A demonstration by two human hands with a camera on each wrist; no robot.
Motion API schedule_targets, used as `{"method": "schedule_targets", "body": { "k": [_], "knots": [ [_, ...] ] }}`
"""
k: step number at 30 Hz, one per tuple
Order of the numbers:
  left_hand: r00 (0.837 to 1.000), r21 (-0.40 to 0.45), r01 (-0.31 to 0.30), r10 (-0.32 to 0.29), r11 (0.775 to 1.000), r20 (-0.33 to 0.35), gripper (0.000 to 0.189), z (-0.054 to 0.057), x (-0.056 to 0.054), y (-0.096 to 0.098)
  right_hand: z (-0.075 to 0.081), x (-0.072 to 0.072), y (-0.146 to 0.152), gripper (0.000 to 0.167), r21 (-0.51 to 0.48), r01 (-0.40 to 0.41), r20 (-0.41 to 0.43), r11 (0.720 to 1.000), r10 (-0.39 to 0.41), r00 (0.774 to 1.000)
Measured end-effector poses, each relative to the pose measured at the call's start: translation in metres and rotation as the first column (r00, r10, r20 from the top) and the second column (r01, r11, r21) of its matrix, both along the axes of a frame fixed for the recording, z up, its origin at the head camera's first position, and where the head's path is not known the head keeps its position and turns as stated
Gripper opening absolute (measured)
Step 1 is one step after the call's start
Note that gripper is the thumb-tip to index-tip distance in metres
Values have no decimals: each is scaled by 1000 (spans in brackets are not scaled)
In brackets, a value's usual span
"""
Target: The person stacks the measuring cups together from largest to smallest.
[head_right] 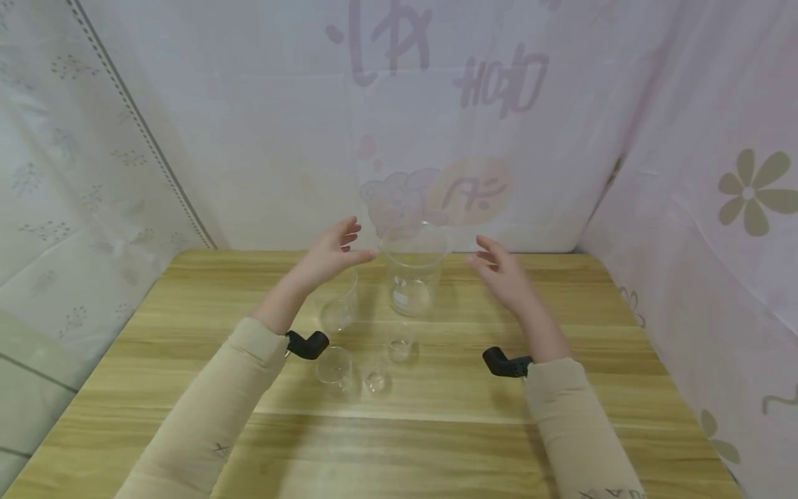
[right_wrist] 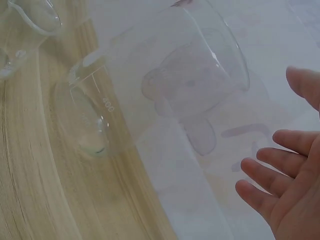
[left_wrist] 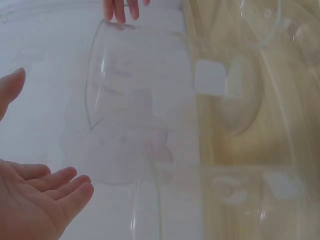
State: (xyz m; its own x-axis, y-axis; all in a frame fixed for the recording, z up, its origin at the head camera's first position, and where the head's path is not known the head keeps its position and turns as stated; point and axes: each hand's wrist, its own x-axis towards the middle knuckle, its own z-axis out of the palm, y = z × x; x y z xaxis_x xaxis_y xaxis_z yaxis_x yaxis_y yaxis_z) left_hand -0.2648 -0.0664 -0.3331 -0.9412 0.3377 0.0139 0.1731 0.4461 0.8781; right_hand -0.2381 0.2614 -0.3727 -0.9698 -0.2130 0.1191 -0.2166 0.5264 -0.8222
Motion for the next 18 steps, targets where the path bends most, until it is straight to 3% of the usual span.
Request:
{"method": "schedule_targets", "body": {
  "k": [6,13,18],
  "knots": [
    [999,30,-15,13,999,46,100,-6,-2,16,-8,-4,-5,74,-50,-22,31,999,23,999],
    [996,90,-40,32,995,88,98,-15,-2,31,12,7,-25,72,-137,-49,65,989,59,996],
    [990,113,-54,39,992,133,106,-23,-3,38,10,2,-29,77,-152,-61,82,986,74,994]
  ]
}}
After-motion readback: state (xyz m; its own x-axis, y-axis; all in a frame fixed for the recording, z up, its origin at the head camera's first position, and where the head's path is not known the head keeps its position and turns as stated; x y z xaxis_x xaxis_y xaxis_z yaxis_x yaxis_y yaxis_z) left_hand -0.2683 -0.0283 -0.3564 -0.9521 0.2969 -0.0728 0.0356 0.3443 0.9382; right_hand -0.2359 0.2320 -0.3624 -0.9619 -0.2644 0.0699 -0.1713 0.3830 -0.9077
